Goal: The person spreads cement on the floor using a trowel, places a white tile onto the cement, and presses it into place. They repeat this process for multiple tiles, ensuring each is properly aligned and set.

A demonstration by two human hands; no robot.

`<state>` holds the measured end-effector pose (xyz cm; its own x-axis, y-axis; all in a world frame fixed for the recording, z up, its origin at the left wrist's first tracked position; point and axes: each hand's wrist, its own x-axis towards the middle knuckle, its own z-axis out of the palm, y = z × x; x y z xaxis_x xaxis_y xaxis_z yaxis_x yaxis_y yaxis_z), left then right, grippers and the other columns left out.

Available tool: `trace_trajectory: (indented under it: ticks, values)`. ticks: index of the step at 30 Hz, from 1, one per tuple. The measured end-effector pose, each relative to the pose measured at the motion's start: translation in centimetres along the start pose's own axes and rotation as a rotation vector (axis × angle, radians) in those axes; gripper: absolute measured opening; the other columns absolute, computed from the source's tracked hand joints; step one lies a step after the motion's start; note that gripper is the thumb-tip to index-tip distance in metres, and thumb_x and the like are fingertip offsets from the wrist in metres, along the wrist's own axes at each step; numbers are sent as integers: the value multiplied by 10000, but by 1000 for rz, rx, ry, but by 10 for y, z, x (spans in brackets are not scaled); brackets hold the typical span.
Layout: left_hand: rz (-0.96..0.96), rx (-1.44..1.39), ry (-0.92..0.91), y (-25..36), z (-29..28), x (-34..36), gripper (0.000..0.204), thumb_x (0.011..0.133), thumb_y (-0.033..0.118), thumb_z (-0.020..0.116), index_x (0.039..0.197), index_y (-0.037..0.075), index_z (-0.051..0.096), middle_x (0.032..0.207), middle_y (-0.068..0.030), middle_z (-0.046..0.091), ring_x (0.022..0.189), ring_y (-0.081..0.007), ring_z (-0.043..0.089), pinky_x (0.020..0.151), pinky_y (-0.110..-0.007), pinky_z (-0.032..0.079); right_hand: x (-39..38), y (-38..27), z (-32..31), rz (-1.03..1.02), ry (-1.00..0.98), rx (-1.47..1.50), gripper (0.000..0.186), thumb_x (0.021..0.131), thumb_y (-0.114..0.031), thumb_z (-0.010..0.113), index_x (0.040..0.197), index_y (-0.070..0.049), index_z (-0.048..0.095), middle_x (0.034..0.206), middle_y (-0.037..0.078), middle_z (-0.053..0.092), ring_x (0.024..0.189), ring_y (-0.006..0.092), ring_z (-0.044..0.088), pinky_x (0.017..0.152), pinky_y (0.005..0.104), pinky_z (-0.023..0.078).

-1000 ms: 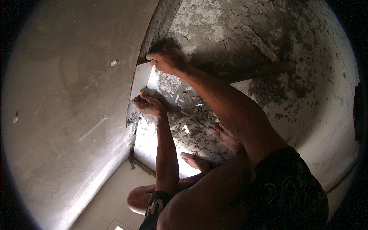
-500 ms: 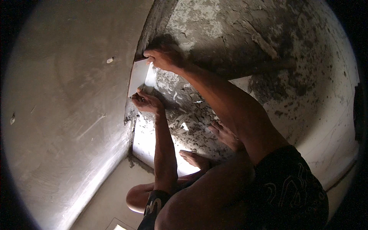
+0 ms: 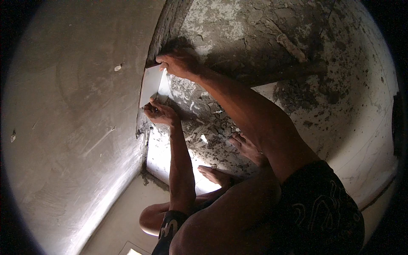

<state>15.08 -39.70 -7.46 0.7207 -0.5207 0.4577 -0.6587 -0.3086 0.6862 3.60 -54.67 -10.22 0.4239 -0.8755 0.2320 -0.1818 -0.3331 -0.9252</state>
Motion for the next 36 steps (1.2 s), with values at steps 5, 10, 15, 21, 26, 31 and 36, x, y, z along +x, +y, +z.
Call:
trace_trajectory:
  ticks: [5, 10, 15, 21, 26, 31, 36]
  values:
    - [6, -5, -22, -4, 0, 1, 409, 980, 362, 643, 864, -14, 527, 788, -64, 574, 707, -152, 485, 659, -317, 442, 3, -4, -9, -8, -40, -48, 142, 771, -12, 676, 900, -33, 619, 892, 102, 737, 790, 313, 702, 673, 427, 528]
    - [-2, -125, -23, -4, 1, 1, 373, 976, 334, 656, 827, 20, 518, 742, -12, 510, 678, -129, 431, 620, -299, 389, 1, -5, -8, -36, 10, -49, 139, 764, 4, 672, 881, -31, 604, 847, 114, 731, 762, 312, 703, 641, 432, 516]
    - [25, -101, -23, -6, -1, 1, 332, 973, 294, 667, 814, 42, 519, 728, 18, 480, 678, -109, 396, 617, -284, 356, 1, 0, -5, -39, 18, -2, 165, 758, 20, 677, 901, -21, 605, 831, 114, 728, 774, 301, 709, 645, 428, 520]
    - [-13, -153, -15, -16, 2, 2, 324, 975, 279, 666, 815, 39, 517, 728, 9, 494, 682, -114, 400, 625, -279, 359, 3, 2, -2, 22, -46, -4, 201, 769, 25, 677, 961, -16, 633, 873, 116, 739, 803, 290, 716, 665, 416, 532]
    - [-3, -132, 5, -22, -1, 4, 380, 951, 331, 682, 776, 6, 590, 716, -64, 630, 652, -162, 528, 607, -344, 452, 0, 2, 4, 43, 0, 127, 222, 764, 17, 691, 977, -21, 643, 886, 114, 740, 804, 289, 714, 668, 415, 532]
    - [-12, -80, -7, -10, 0, 0, 352, 965, 302, 673, 803, 16, 547, 724, -31, 563, 662, -134, 460, 603, -306, 404, -3, 13, 15, 37, 119, 260, 194, 767, -6, 698, 954, -26, 652, 861, 109, 733, 790, 291, 709, 660, 419, 523]
    - [-55, -105, -14, -11, -6, 0, 330, 973, 273, 669, 814, 24, 523, 732, -12, 523, 664, -115, 422, 593, -279, 379, -3, 3, 5, -22, 10, 27, 154, 801, -49, 673, 953, -31, 651, 832, 125, 715, 771, 315, 690, 664, 436, 510]
